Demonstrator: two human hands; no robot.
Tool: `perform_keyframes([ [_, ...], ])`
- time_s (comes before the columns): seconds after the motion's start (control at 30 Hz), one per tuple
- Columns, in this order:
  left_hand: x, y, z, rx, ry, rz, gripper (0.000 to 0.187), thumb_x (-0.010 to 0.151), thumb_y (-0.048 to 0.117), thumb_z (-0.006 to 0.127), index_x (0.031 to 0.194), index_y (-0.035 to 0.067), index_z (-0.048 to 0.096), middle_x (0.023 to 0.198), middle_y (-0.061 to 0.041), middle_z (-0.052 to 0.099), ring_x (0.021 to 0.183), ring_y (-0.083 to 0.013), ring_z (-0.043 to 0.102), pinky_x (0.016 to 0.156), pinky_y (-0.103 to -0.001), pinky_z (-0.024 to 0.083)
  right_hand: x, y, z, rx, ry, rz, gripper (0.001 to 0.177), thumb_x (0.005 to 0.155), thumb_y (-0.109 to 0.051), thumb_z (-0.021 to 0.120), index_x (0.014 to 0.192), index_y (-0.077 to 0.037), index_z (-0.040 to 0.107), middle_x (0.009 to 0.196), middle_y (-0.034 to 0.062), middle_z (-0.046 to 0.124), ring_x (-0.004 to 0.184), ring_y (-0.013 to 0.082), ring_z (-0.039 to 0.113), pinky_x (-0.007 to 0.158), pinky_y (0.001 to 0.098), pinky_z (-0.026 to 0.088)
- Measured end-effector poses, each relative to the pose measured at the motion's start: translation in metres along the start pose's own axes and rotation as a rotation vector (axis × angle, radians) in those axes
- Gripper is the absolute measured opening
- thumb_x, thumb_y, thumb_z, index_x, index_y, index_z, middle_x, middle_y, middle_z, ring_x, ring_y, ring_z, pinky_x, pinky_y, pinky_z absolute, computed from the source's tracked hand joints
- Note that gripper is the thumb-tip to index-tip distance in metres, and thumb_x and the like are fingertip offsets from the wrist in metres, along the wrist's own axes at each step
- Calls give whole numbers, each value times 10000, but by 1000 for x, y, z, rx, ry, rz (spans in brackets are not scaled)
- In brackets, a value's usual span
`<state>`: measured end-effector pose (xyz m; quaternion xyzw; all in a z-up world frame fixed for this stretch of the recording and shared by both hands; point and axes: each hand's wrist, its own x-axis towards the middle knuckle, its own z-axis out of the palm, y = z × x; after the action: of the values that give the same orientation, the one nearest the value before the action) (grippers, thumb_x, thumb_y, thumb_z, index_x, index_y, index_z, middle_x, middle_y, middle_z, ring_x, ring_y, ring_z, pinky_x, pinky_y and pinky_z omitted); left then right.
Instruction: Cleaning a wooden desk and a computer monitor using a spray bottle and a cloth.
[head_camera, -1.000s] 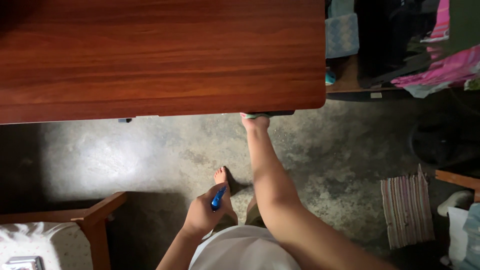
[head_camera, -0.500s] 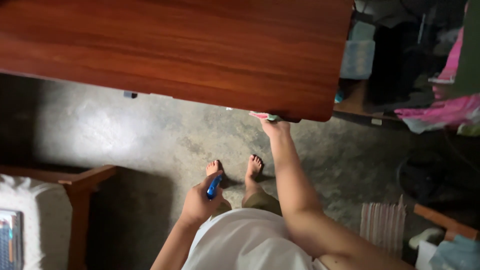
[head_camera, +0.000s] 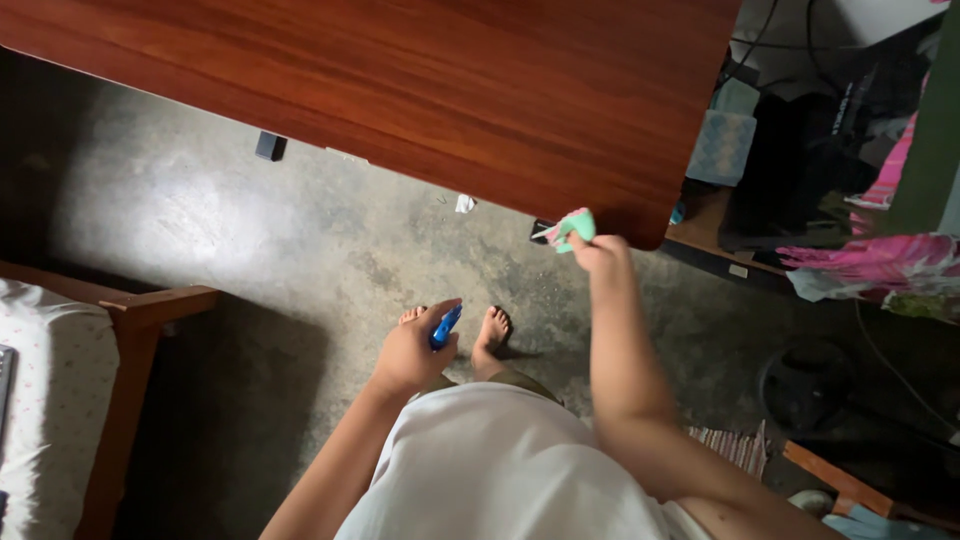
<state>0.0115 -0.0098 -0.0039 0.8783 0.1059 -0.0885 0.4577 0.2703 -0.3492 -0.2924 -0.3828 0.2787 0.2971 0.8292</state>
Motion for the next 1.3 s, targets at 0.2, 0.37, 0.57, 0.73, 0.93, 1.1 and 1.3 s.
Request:
perform_keyframes([
  [0.2,1,11,4,57,-84,-5,574,779,198,733,1345,211,635,896,-188,674,900,-396,622,881,-460,491,-56,-23,4,94,319,-240,326,934,-133,514,1205,21,612,1116,142,709,984,313,700,869,450,573],
  [0.37,-3,6,9,75,-74,79,579,766,209,752,1332,187,630,931,-203,664,937,-418,614,852,-476,502,-83,-28,6,189,595,-443,288,850,-115,510,1061,19,653,919,163,781,784,387,785,698,534,635],
  [0.57,-7,15,16,48,-151,-73,508,822,258,719,1321,234,631,978,-154,747,891,-397,702,778,-465,567,-70,20,44,310,382,-432,304,872,-95,520,1151,-167,615,1178,40,649,1075,215,627,918,437,496],
  [0.73,-12,12,28,47,-178,-90,508,811,237,711,1313,240,631,945,-159,757,861,-402,710,756,-474,567,19,46,-49,370,123,-461,402,761,8,485,1142,-74,585,1193,92,644,1169,298,599,1062,491,483],
  [0.93,-14,23,30,75,-235,-173,509,808,220,714,1310,250,635,931,-158,757,858,-389,715,763,-469,567,-35,44,-14,374,-9,-478,533,732,79,455,1236,-58,563,1269,97,640,1232,312,590,1103,510,468],
  [1.1,-7,30,37,64,-225,-133,499,804,213,722,1297,231,644,952,-158,757,866,-395,708,762,-472,566,-23,37,-8,367,-33,-463,628,733,105,439,1320,-85,554,1337,75,635,1264,288,584,1097,507,449],
  [1.3,1,45,45,83,-248,-88,501,806,218,713,1300,236,635,971,-132,767,866,-393,710,767,-474,563,-59,56,-3,428,-75,-552,614,790,110,454,1373,-64,538,1393,103,597,1323,292,566,1204,493,422],
])
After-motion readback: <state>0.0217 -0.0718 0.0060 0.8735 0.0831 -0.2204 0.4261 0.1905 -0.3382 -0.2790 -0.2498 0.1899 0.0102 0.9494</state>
